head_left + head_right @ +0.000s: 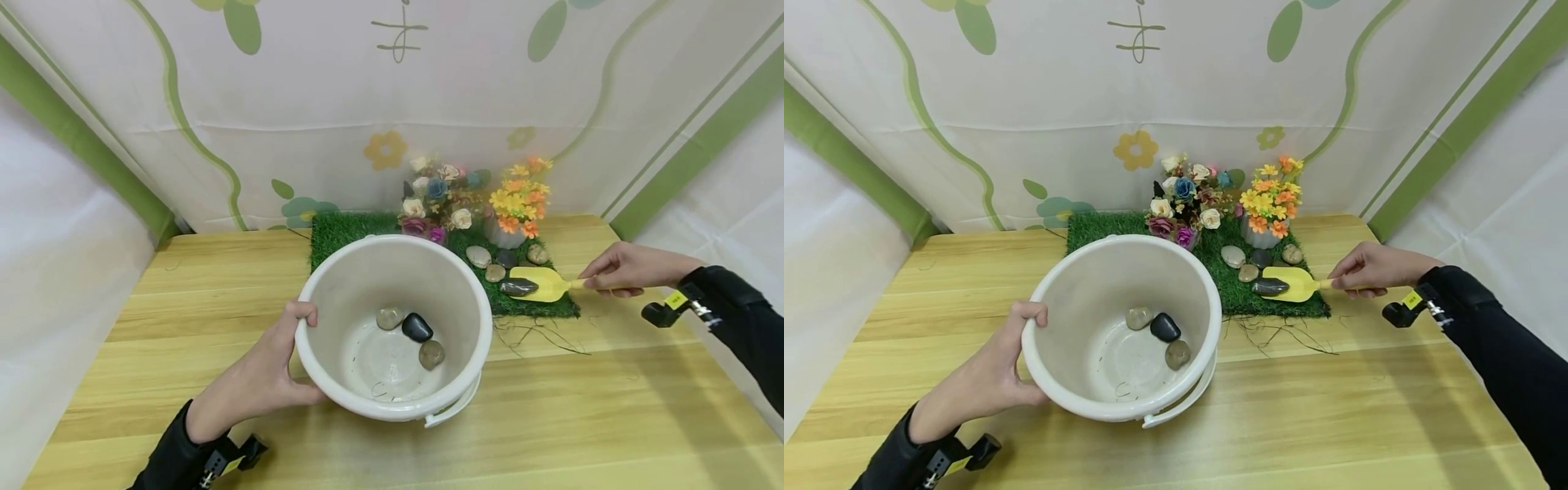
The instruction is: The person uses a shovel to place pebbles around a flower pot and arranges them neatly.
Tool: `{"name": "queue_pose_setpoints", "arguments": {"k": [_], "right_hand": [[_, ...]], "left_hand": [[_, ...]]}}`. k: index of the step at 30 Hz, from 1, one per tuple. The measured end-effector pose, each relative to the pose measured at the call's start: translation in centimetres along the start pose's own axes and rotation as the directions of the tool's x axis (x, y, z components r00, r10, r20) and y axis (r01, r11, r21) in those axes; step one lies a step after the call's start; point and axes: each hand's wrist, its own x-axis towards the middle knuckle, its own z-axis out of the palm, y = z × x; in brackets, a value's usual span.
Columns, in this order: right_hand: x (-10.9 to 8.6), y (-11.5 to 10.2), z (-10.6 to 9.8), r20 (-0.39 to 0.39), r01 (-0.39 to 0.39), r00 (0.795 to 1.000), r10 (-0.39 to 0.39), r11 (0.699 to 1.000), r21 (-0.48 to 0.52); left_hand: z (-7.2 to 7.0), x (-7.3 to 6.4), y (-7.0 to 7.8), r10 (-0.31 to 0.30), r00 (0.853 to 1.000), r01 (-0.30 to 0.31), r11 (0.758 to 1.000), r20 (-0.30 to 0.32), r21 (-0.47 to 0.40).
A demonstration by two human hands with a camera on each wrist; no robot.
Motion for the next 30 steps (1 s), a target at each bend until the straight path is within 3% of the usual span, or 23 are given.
{"name": "queue_pose_setpoints", "arguments": {"k": [17, 30], "right_hand": [[-2.7, 1.0, -0.2, -0.061, -0.018, 0.998, 0.016, 0.999, -0.028], [-5.3, 1.3, 0.9, -0.187, -0.093, 0.978, 0.091, 0.996, -0.004]], "left_hand": [[0.2, 0.1, 0.0, 0.044, 0.999, -0.044, 0.999, -0.026, -0.007], [0.1, 0.0, 0.0, 0.047, 0.998, -0.047, 0.999, -0.033, -0.010]]}}
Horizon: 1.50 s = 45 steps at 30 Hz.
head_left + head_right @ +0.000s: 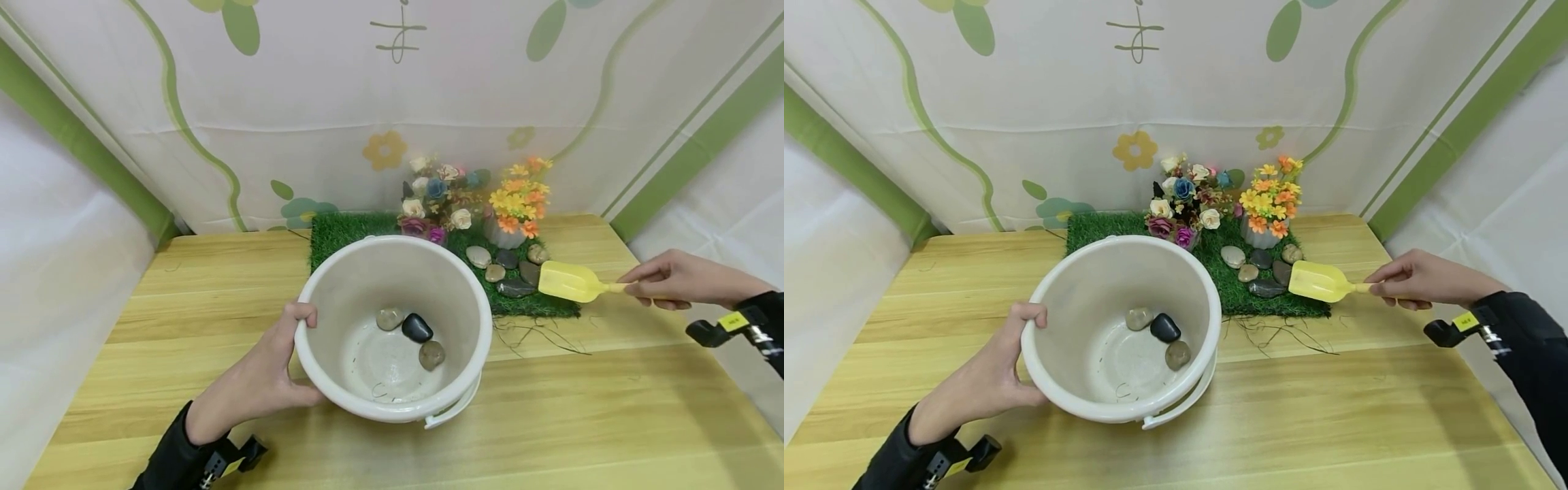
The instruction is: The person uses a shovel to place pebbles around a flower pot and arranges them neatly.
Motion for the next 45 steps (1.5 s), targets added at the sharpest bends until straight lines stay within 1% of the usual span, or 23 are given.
{"name": "queue_pose_setpoints", "arguments": {"k": [5, 9, 12, 16, 20, 25, 28, 31, 35, 39, 42, 45], "right_hand": [[-0.6, -0.9, 1.6, -0.090, -0.043, 0.995, 0.045, 0.999, 0.019], [-0.5, -2.1, 3.5, -0.159, -0.083, 0.983, 0.090, 0.995, 0.052], [-0.2, -3.2, 5.1, -0.219, -0.086, 0.970, 0.105, 0.992, 0.096], [0.3, -4.8, 7.3, -0.294, -0.044, 0.952, 0.089, 0.986, 0.158], [1.0, -6.1, 9.4, -0.349, -0.043, 0.930, 0.118, 0.975, 0.216], [1.9, -7.0, 12.0, -0.385, -0.031, 0.912, 0.140, 0.961, 0.275], [2.5, -7.6, 13.3, -0.406, -0.021, 0.901, 0.153, 0.950, 0.310], [3.0, -8.2, 14.3, -0.423, -0.014, 0.888, 0.180, 0.930, 0.366], [4.0, -8.7, 15.2, -0.443, -0.016, 0.869, 0.221, 0.907, 0.422], [4.9, -8.7, 15.9, -0.456, -0.034, 0.854, 0.251, 0.901, 0.432], [5.4, -8.7, 16.4, -0.457, -0.037, 0.848, 0.267, 0.891, 0.452], [5.7, -8.8, 16.7, -0.454, -0.029, 0.844, 0.286, 0.869, 0.494]], "left_hand": [[-0.1, 0.0, 0.0, -0.010, 1.000, 0.010, 1.000, 0.017, 0.002], [0.0, 0.0, 0.0, 0.005, 1.000, -0.005, 1.000, -0.006, -0.001], [0.0, -0.1, 0.0, 0.002, 1.000, -0.002, 1.000, -0.008, -0.001], [0.0, 0.0, 0.1, 0.000, 1.000, 0.000, 1.000, -0.002, 0.000], [0.0, -0.1, 0.1, -0.001, 1.000, 0.001, 1.000, 0.001, 0.001], [-0.1, -0.1, 0.1, -0.038, 0.999, 0.038, 0.999, 0.030, 0.003], [-0.1, -0.1, 0.1, -0.043, 0.998, 0.043, 0.999, 0.036, -0.008], [-0.2, -0.1, 0.2, -0.040, 0.998, 0.041, 0.999, 0.039, -0.014], [-0.3, 0.0, 0.1, -0.046, 0.998, 0.046, 0.999, 0.036, -0.002], [-0.3, 0.0, 0.1, -0.051, 0.998, 0.052, 0.999, 0.038, -0.009], [-0.3, 0.0, 0.1, -0.048, 0.998, 0.049, 0.999, 0.040, -0.019], [-0.2, 0.0, 0.1, -0.047, 0.998, 0.048, 0.999, 0.041, -0.019]]}}
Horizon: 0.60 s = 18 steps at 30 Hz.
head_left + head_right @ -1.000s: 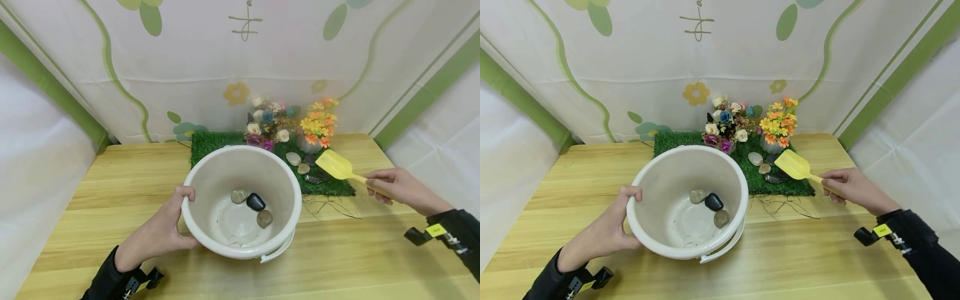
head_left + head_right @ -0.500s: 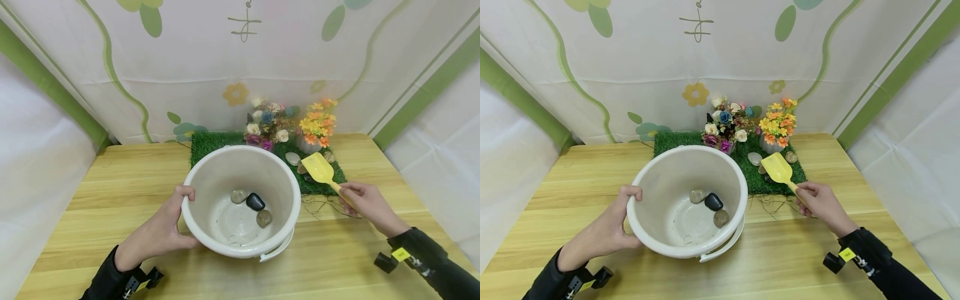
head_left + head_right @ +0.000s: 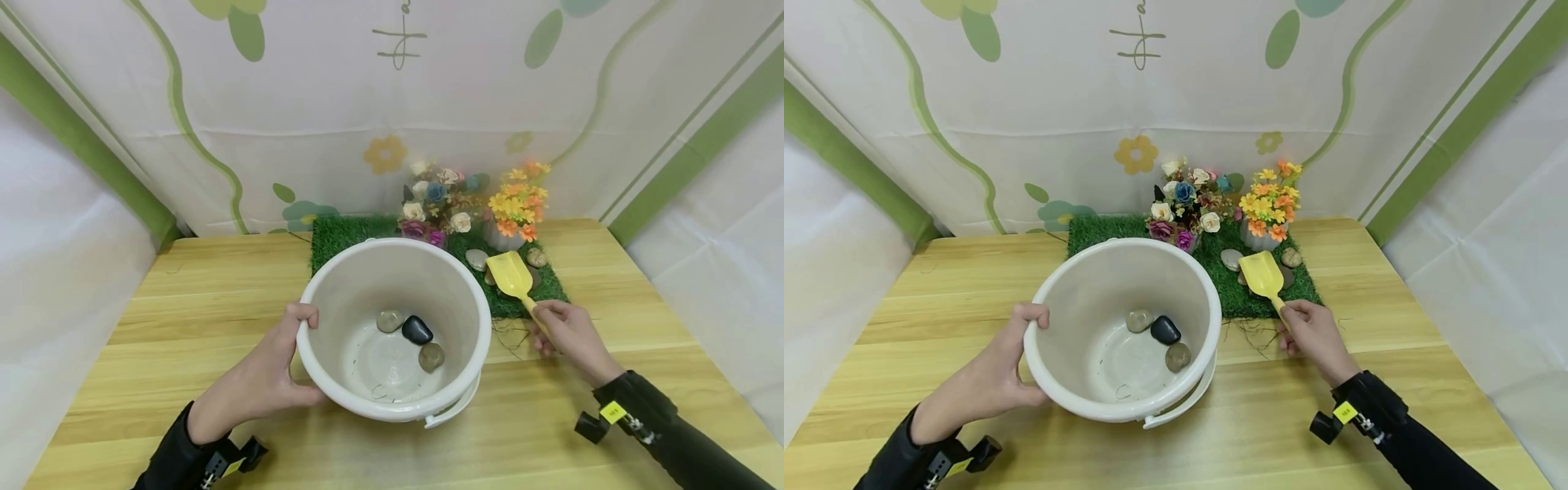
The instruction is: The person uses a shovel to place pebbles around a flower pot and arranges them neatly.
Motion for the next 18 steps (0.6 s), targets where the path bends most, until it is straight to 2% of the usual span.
{"name": "queue_pose_setpoints", "arguments": {"k": [5, 10, 15, 18], "right_hand": [[0.03, -0.15, 0.27, 0.005, -0.015, 1.000, 0.015, 0.997, 0.071], [0.21, -0.21, 0.48, 0.028, -0.023, 0.999, 0.021, 0.997, 0.079], [0.28, -0.39, 0.23, 0.095, -0.029, 0.995, 0.023, 0.998, 0.058], [0.00, -0.51, -0.16, 0.124, -0.007, 0.992, 0.010, 1.000, -0.021]], "left_hand": [[0.02, 0.05, 0.14, -0.010, 1.000, 0.010, 1.000, -0.003, 0.008], [0.03, -0.09, 0.23, -0.009, 1.000, 0.009, 1.000, -0.005, 0.004], [0.07, -0.23, 0.25, -0.006, 1.000, 0.006, 1.000, -0.010, 0.000], [0.08, -0.20, 0.24, -0.007, 1.000, 0.007, 1.000, -0.014, 0.006]]}}
